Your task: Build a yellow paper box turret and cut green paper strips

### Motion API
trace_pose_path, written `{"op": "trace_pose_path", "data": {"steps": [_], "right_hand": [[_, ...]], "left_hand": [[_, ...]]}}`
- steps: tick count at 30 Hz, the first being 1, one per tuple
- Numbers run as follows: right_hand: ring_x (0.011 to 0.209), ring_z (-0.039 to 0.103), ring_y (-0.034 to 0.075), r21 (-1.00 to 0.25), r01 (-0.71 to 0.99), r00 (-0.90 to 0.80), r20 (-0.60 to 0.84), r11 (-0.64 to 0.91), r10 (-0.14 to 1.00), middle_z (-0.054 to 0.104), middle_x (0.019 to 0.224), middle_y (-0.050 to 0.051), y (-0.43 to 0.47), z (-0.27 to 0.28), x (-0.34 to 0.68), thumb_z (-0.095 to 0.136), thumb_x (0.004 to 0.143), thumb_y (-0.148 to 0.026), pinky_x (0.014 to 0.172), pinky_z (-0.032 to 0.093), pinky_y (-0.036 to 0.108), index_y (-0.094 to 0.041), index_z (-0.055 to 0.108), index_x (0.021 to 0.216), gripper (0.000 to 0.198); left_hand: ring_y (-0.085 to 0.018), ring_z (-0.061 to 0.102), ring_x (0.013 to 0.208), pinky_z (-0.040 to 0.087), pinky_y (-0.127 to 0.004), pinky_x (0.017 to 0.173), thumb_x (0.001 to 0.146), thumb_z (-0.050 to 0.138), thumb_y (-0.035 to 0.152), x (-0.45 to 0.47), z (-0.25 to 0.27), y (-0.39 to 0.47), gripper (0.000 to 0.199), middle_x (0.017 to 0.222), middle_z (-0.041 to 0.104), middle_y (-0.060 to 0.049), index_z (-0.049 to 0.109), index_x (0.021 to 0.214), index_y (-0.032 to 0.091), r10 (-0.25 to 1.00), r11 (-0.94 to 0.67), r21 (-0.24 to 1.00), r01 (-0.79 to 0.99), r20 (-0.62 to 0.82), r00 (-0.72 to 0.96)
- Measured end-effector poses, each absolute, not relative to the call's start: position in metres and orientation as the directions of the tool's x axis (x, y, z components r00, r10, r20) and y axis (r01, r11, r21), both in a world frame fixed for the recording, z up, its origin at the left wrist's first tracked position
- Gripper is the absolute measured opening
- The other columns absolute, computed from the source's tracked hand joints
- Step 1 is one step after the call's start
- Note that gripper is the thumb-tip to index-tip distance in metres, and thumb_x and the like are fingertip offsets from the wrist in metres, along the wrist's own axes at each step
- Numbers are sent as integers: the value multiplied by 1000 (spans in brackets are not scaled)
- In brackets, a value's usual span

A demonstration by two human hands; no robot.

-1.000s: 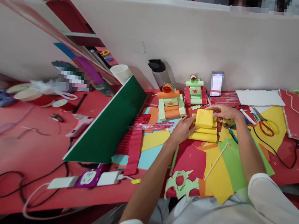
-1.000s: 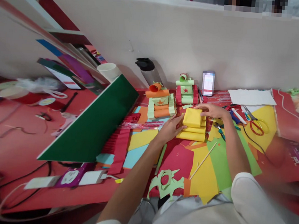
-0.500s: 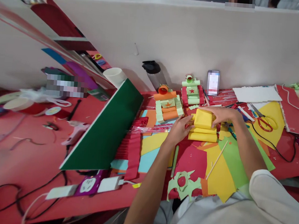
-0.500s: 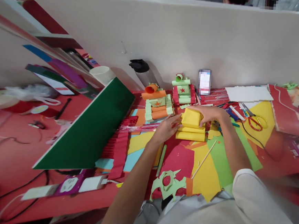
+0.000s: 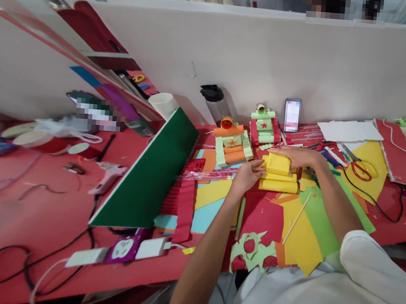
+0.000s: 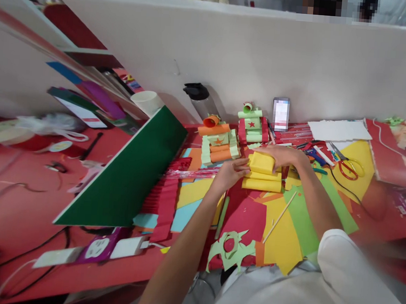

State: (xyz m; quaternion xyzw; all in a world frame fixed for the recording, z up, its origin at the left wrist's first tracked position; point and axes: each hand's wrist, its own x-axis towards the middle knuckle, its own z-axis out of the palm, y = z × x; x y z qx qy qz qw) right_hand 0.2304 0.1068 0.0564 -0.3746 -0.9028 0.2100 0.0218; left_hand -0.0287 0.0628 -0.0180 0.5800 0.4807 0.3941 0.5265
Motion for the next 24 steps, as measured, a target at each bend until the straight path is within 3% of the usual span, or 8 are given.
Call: {"op": "trace_pose_path", "data": {"steps": [8, 13, 15, 18, 20, 24], "right_hand": [[140, 55, 32, -531, 632, -692, -60, 564, 719, 52, 159, 8, 110, 57, 242, 89, 69, -17, 113, 48, 45, -40, 35, 164, 113], [149, 45, 29, -721, 415, -711, 124, 555, 692, 42, 165, 7, 103, 64, 245, 84, 81, -34, 115, 48, 43, -40, 39, 163, 93], [151, 43, 31, -814, 263, -704, 205, 518, 680, 39, 168, 7, 99, 66, 244, 86, 79, -48, 117, 47, 44, -40, 38, 163, 97], [148, 47, 35, -885, 47, -649, 325, 463, 688, 44, 165, 11, 95, 67, 237, 84, 71, -72, 118, 46, 47, -37, 39, 163, 108], [145, 51, 35, -892, 19, -548, 368, 451, 751, 51, 160, 12, 94, 66, 229, 74, 76, -80, 115, 48, 45, -34, 44, 160, 101], [127, 66, 32, -897, 99, -391, 362, 430, 846, 67, 144, 9, 97, 59, 217, 74, 82, -73, 101, 57, 41, -31, 59, 149, 81]], "left_hand": [[-30, 77, 100, 61, -42, 91, 63, 92, 36, -28, -17, 64, 57, 98, 82, -13, 78, 113, 12, 983, 9, 1000, -8, -8, 182], [-26, 76, 103, 61, -35, 89, 70, 89, 38, -21, 1, 53, 51, 107, 81, -10, 78, 116, 17, 995, -75, 982, -176, 86, 58], [-24, 77, 98, 61, -33, 86, 73, 88, 37, -18, 8, 49, 52, 104, 81, -7, 77, 121, 20, 994, -107, 965, -240, 110, 0], [-21, 77, 94, 61, -32, 86, 75, 87, 34, -15, 15, 42, 43, 108, 81, -5, 81, 117, 24, 971, -238, 948, -209, 227, -78], [-22, 76, 95, 61, -32, 88, 77, 87, 33, -14, 17, 38, 35, 109, 81, -6, 84, 110, 24, 943, -330, 934, -135, 319, -93], [-25, 77, 94, 61, -34, 90, 79, 86, 33, -13, 16, 32, 27, 103, 83, -7, 86, 105, 26, 911, -408, 913, -6, 407, -57]]}}
